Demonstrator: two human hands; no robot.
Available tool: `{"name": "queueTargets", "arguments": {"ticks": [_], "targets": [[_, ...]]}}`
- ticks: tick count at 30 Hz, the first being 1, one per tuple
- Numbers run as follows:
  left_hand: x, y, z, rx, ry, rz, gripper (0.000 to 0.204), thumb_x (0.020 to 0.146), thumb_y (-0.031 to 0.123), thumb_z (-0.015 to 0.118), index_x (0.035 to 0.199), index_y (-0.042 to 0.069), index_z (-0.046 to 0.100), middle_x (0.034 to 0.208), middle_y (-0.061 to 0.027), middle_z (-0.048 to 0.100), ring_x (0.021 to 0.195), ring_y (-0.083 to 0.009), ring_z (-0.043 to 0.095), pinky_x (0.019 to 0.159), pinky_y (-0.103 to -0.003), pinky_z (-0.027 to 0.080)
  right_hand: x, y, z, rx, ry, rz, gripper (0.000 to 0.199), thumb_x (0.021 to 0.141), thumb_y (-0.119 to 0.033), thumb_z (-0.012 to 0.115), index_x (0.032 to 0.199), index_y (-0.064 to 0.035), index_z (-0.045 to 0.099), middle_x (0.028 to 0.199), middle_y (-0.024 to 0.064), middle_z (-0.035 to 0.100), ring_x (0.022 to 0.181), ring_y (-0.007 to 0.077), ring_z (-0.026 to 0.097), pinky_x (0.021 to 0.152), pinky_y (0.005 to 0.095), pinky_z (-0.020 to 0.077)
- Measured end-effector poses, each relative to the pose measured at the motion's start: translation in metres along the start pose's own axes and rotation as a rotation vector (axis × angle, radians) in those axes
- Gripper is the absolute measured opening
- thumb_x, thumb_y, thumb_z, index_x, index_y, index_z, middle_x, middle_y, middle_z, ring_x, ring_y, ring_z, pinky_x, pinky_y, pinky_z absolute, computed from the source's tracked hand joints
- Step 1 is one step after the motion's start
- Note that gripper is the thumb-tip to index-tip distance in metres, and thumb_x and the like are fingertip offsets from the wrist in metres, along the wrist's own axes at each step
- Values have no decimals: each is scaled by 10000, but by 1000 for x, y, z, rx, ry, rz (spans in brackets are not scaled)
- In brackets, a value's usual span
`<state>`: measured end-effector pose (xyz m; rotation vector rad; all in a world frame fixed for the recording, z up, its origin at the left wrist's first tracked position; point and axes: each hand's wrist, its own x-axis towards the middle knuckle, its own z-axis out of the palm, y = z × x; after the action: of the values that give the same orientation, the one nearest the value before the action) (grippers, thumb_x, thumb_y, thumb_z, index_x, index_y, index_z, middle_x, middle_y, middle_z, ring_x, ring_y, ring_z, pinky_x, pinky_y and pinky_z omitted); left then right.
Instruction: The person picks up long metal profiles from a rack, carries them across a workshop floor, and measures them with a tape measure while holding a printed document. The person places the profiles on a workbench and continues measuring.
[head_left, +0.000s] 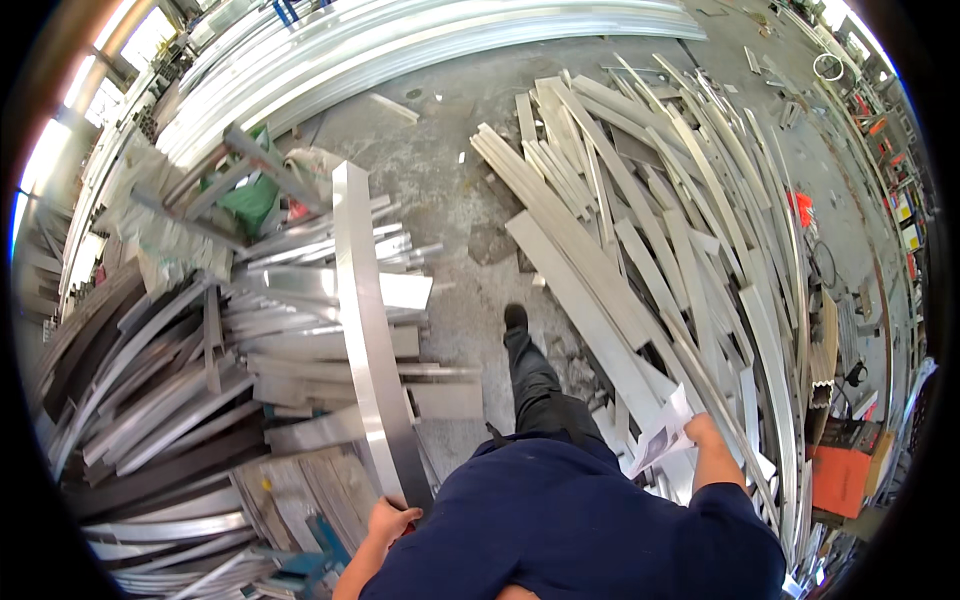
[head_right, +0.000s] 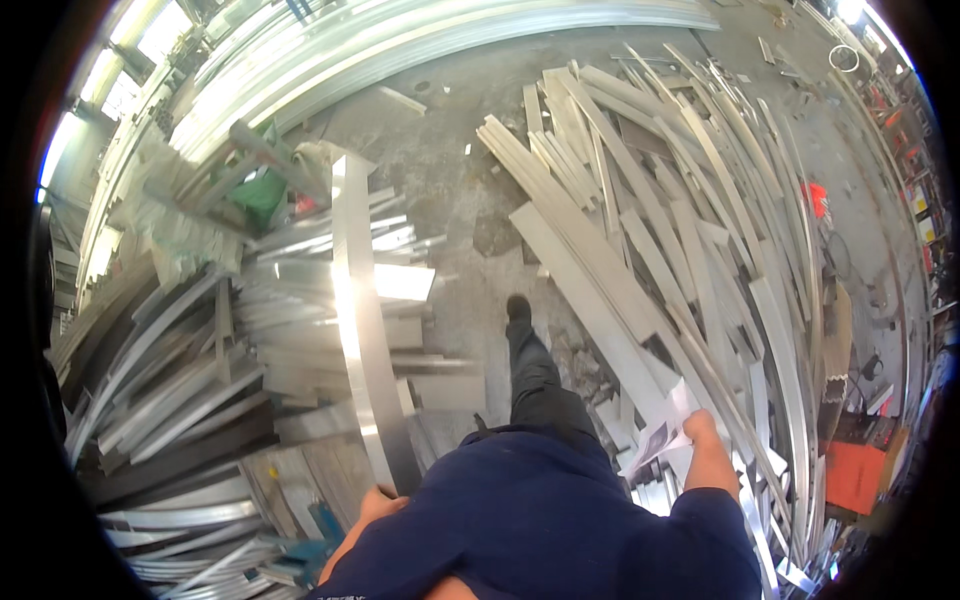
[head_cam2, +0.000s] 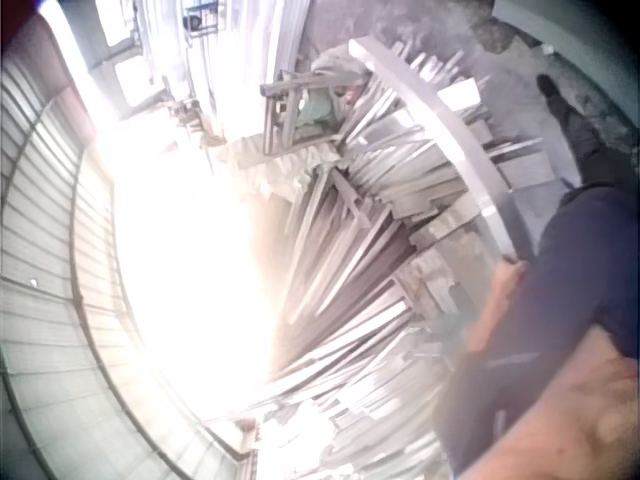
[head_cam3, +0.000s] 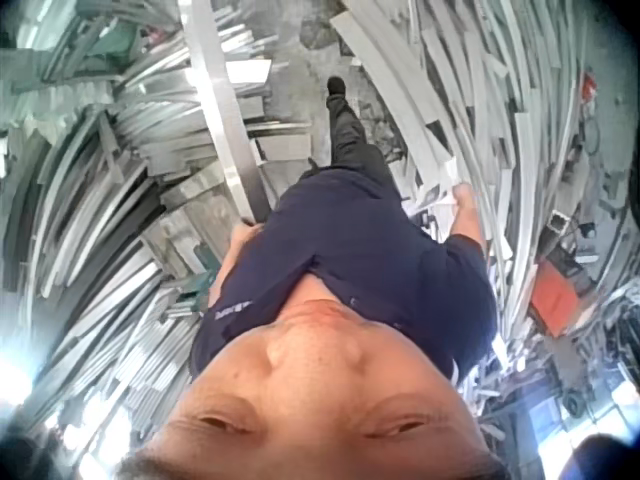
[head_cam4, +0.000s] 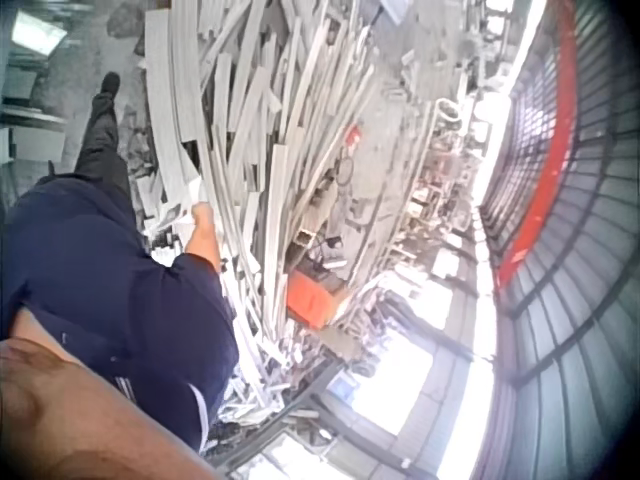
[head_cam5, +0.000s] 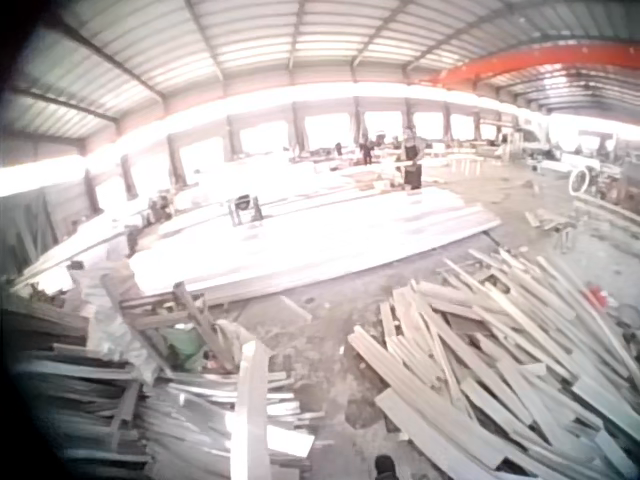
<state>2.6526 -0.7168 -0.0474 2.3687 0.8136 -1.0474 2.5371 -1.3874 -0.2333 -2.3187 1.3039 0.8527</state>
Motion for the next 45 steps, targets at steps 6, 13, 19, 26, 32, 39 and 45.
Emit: {"name": "queueTargets", "arguments": {"ticks": [6,13,19,26,32,39,45], "targets": [[108,146,-99,119,-170,-97,540,589,391,762,906,-29,639,761,-182,674,743,-315,671,713,-389,522,80,-257,-118,149,-133,-66,255,700,-59,563,892,84,652,831,268,655,791,361,668,679,446,526],[236,279,-198,137,-145,85,579,606,370,749,1015,-16,609,884,-190,673,723,-300,673,634,-377,550,257,-411,-238,242,139,-399,341,664,-105,627,904,136,623,860,311,639,850,418,637,762,460,488],[390,416,-210,113,-216,119,660,607,358,750,1132,0,568,995,-200,653,842,-304,659,726,-382,532,420,-582,-342,-43,280,-495,321,776,-202,565,881,92,638,890,246,656,842,406,630,758,461,491],[514,664,-365,20,-370,-62,385,625,347,730,764,-9,684,738,-166,678,647,-290,673,623,-390,544,514,-597,-404,-615,164,-640,317,851,-245,491,843,26,655,914,195,664,841,396,625,761,466,498],[573,837,-416,175,-109,47,619,552,431,784,941,-36,666,937,-214,676,900,-316,659,804,-386,515,570,-818,-490,20,94,-70,319,706,-222,647,844,64,673,828,245,659,755,357,668,682,444,541],[704,1018,-448,296,-70,76,708,555,442,779,1018,-67,615,958,-232,664,949,-354,634,829,-400,500,668,-882,-515,224,59,170,270,713,-169,620,862,47,683,871,241,665,742,347,673,645,428,556],[786,1292,-496,413,-98,213,676,553,421,787,992,-64,616,936,-218,667,912,-337,641,808,-391,505,768,-953,-544,62,-159,172,256,724,-187,539,825,-15,701,852,190,674,776,350,662,694,426,534]]}}
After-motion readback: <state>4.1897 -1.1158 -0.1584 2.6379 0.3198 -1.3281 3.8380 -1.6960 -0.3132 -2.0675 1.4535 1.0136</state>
